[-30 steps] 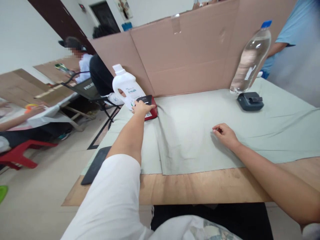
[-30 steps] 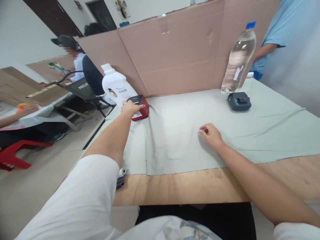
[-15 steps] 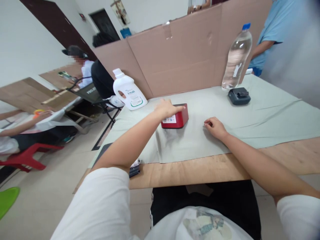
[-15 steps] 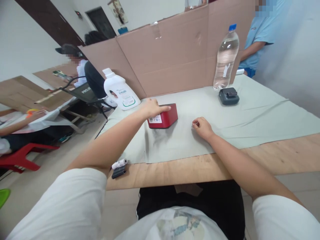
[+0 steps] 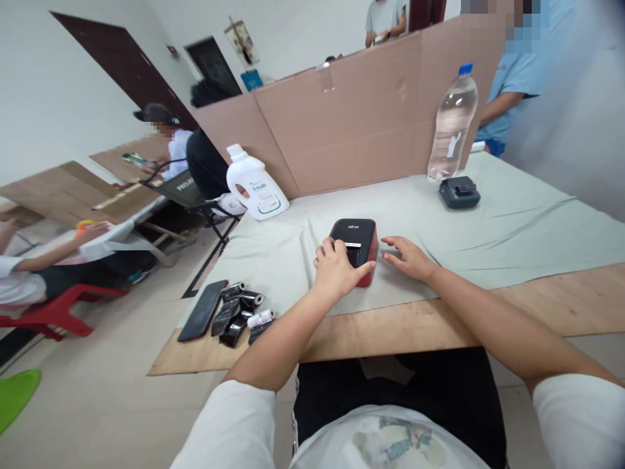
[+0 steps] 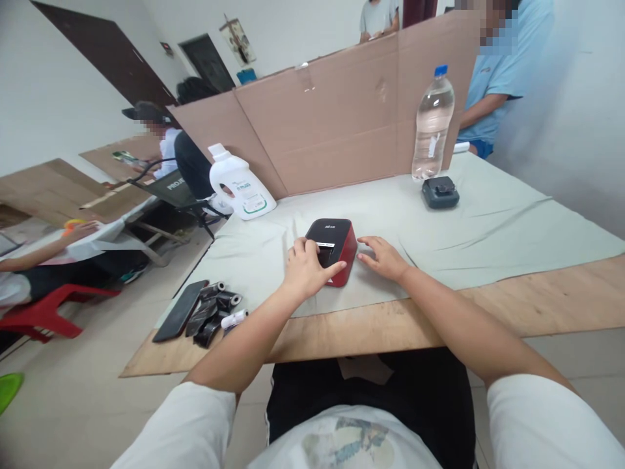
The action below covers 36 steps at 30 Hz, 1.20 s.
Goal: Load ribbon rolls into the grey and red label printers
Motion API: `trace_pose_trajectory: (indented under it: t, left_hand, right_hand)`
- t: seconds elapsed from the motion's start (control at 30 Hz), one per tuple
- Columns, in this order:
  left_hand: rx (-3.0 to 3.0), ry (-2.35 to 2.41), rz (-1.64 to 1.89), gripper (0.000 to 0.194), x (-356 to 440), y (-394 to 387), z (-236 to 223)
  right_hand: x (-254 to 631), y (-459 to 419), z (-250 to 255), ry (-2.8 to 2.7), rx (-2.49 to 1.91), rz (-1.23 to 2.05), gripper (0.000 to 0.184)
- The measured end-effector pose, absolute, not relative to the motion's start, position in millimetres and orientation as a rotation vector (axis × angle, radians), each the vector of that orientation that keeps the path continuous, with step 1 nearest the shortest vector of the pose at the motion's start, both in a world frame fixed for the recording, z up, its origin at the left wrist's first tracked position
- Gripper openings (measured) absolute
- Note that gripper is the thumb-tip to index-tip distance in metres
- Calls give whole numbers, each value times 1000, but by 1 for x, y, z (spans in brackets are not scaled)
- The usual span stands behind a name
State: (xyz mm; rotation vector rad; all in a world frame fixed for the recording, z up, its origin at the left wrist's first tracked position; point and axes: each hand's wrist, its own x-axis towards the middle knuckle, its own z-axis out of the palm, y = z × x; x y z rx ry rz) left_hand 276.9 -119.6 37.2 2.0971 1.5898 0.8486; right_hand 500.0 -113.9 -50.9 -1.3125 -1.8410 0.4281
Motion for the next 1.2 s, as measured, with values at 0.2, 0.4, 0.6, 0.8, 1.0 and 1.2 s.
trace_pose_trajectory:
  t: [0.2, 0.4, 0.6, 0.8, 1.0, 1.2]
  left_hand:
    - [1659, 1313, 1276, 42, 246, -77, 13]
    - [974, 667, 1012, 63, 240, -54, -15]
    - [883, 581, 1019, 54, 249, -74, -14]
    - [887, 601, 1080, 51, 255, -81, -17]
    - [903, 617, 1105, 49, 254, -76, -17]
    - [856, 670, 1104, 65, 249, -73, -12]
  right_hand:
    - [494, -120, -46, -1963, -1218, 284, 46]
    - [484, -124, -52, -2033, -1160, 78, 57]
    - [483, -127, -55, -2027, -1100, 43, 58]
    - [485, -129, -51, -2044, -1081, -28, 58]
    - [475, -136, -35, -2012, -984, -219, 74]
    - [462, -147, -30, -2207, -831, -449, 69]
